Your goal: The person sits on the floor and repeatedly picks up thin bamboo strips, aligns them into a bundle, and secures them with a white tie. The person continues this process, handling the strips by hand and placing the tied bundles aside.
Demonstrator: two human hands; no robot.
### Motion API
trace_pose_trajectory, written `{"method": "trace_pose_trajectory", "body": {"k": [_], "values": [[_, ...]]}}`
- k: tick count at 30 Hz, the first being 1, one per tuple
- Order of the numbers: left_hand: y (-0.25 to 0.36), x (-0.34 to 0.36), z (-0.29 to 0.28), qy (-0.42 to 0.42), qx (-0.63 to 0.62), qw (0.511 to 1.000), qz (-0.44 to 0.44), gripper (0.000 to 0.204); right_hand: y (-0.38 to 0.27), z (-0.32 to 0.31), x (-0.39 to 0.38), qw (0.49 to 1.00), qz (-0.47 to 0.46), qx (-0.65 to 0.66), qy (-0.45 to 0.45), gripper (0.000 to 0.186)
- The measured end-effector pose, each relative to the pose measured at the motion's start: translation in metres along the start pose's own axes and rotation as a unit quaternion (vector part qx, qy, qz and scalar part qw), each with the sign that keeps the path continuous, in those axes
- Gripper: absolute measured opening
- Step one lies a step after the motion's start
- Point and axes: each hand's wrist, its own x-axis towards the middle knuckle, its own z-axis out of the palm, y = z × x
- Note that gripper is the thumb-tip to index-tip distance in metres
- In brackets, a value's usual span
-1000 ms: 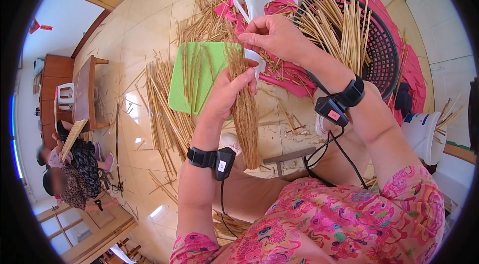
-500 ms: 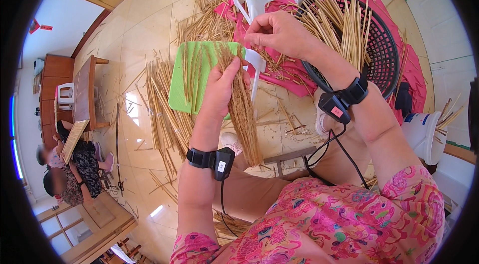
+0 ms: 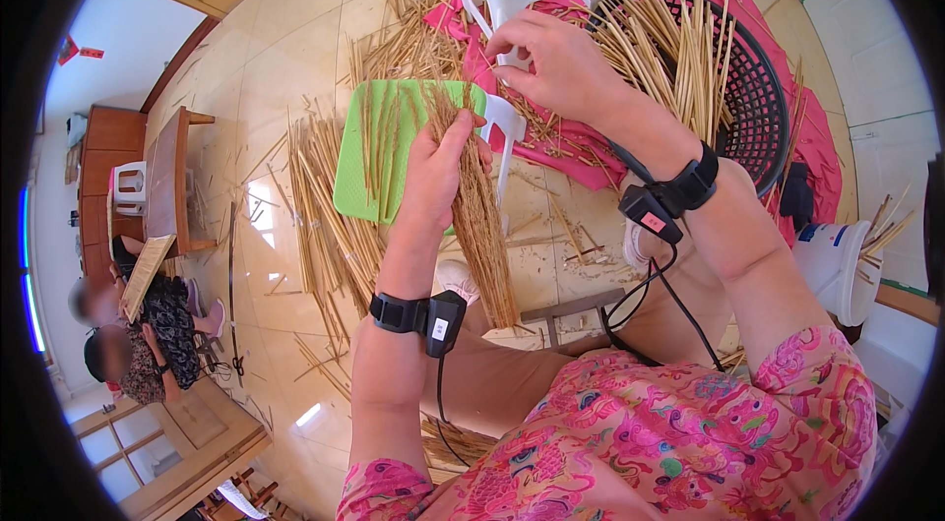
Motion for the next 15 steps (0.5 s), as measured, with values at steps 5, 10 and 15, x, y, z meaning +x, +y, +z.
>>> {"method": "trace_pose_trajectory", "body": {"k": [5,10,15], "values": [[-0.001,0.000,0.004,0.003,0.002,1.000,0.002,0.027,-0.006,0.007,0.000,0.994,-0.105,0.012,0.009,0.014],[0.000,-0.002,0.003,0.001,-0.009,1.000,-0.008,0.027,-0.005,0.010,-0.003,0.995,-0.099,-0.028,-0.005,0.013],[0.001,-0.002,0.003,-0.003,-0.009,1.000,-0.005,0.027,-0.004,0.012,0.000,0.994,-0.102,-0.017,0.021,0.014]]}}
